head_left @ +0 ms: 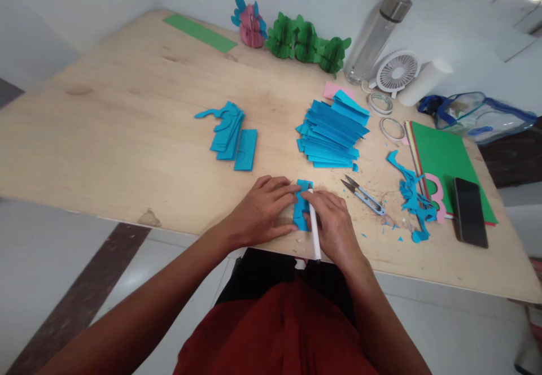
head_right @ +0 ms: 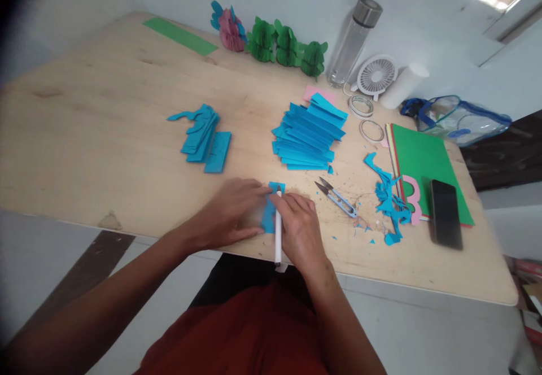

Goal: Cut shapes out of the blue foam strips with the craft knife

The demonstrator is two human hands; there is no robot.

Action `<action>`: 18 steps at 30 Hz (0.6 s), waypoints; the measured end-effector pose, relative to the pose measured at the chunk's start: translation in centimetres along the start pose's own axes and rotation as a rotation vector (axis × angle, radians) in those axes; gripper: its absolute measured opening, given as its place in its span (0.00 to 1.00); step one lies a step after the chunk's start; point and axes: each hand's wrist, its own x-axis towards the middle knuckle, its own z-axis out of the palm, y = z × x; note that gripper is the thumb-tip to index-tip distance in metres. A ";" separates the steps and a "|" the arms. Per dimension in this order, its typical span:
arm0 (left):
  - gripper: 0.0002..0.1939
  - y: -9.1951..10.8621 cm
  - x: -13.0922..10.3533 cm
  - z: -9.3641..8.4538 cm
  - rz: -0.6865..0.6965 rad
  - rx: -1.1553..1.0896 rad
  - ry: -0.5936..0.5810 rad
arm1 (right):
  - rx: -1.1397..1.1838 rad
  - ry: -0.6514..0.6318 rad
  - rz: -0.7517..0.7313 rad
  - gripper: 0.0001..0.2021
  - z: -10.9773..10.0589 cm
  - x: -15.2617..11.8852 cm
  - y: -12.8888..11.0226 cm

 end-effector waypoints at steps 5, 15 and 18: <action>0.25 -0.1 0.0 0.1 0.011 0.005 0.006 | 0.011 -0.023 0.004 0.20 -0.2 0.1 0.0; 0.25 -0.3 -0.1 0.2 0.007 -0.002 0.003 | 0.080 -0.028 0.024 0.19 -0.5 0.2 0.2; 0.25 -0.3 0.0 0.2 0.006 0.001 0.003 | 0.097 -0.023 0.028 0.18 -0.5 0.3 0.3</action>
